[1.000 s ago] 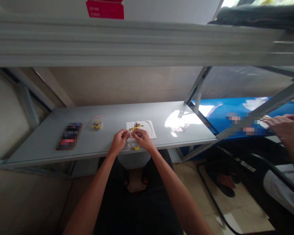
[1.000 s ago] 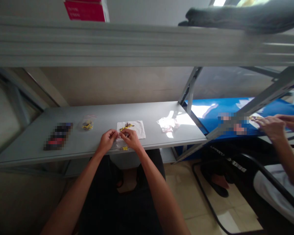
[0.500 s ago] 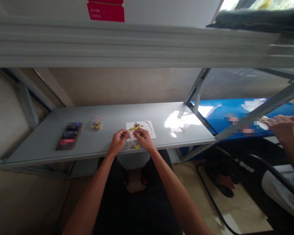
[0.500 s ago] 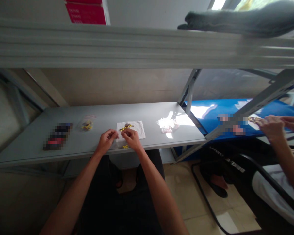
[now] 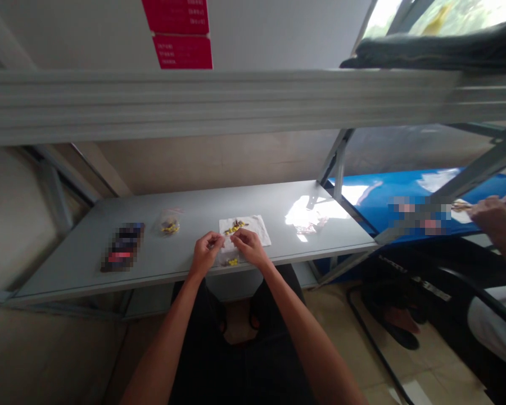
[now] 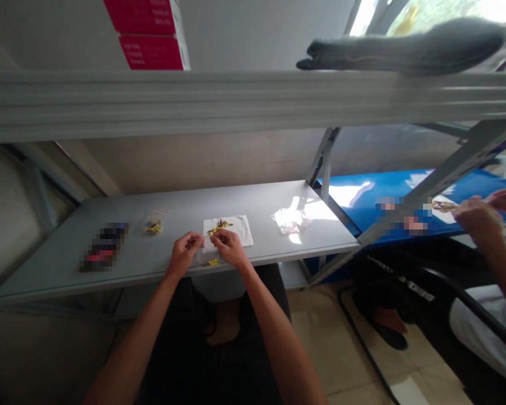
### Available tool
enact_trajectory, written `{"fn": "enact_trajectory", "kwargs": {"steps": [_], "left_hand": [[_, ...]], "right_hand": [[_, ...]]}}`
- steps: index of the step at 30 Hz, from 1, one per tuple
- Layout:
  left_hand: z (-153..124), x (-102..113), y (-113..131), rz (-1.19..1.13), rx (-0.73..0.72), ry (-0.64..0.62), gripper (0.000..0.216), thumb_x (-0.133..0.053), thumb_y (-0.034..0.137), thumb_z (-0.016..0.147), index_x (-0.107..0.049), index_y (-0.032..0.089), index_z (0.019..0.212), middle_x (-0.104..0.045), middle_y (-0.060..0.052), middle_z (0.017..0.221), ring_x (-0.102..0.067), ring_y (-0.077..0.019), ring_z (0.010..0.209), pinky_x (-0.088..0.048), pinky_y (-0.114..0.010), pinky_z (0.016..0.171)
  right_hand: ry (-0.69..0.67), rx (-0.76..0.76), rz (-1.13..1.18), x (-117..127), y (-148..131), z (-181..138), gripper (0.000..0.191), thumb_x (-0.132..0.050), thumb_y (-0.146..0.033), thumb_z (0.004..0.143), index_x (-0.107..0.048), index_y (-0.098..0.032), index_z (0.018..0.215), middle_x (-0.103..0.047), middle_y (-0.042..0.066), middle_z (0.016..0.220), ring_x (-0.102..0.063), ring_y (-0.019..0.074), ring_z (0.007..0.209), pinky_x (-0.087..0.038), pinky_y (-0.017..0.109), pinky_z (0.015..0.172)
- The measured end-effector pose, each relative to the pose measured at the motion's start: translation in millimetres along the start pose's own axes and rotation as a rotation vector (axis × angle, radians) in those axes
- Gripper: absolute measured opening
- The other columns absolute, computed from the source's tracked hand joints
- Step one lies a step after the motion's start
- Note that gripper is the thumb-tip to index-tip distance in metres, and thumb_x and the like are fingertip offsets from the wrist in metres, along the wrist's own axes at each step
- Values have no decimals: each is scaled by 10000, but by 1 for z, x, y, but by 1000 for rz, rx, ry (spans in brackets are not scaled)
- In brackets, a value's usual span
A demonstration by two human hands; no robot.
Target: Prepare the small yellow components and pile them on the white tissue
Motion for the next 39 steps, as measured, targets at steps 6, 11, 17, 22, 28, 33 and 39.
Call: {"fn": "enact_trajectory", "kwargs": {"steps": [6,11,17,22,28,33,39], "left_hand": [[2,-9,-5,-38,37,-93,383,-729,567,846,-716,187,887,-734,-46,809,-675,-190,764,-512,-276,737],[3,-4,-8,-46,10,-53,337,-740,522,851,-732,186,830,-740,-44,798,-677,-191,776,-515,-283,773],[3,2,-12,-94,13,1,298,-756,476,830,-703,191,762,-709,-20,736,-656,-170,727,-508,-275,752],[2,-2,-11,-74,18,-25,320,-746,511,829,-727,192,810,-731,-37,763,-665,-182,733,-520,-286,741],[3,-8,-12,-68,23,-87,362,-733,552,853,-761,192,831,-770,-63,832,-694,-199,784,-534,-297,780],[3,-7,-11,-75,4,-95,308,-751,504,857,-779,197,844,-776,-54,846,-710,-208,825,-533,-302,829],[1,-6,-6,-48,3,-75,297,-752,484,857,-787,192,814,-779,-51,822,-708,-207,803,-530,-306,813]], "right_hand": [[-5,18,-14,0,-4,1,415,-598,-596,901,-600,-206,759,-533,-10,669,-455,134,612,-368,276,592],[-19,-4,-26,-4,-3,0,455,-604,-638,892,-620,-202,763,-576,5,672,-494,134,604,-388,271,587],[26,10,5,1,-2,1,440,-598,-598,910,-595,-200,725,-586,10,672,-516,135,614,-417,278,623],[20,31,-46,1,-4,1,404,-563,-562,924,-584,-206,735,-579,9,688,-502,139,641,-404,276,625],[9,20,-36,2,-5,-1,355,-543,-495,933,-586,-207,729,-560,0,678,-481,138,624,-376,276,603],[-38,31,-81,-5,-6,-1,353,-536,-473,949,-614,-199,741,-578,5,682,-495,140,635,-359,276,608],[-41,73,-157,-5,-11,-2,376,-511,-459,976,-594,-200,716,-516,-11,640,-429,134,610,-312,277,582]]}}
Point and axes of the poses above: each hand's wrist, its own z-axis towards the middle knuckle, its own x-axis out of the back of the hand, y = z × x, the point moved 9 cm from there along z, towards the middle knuckle
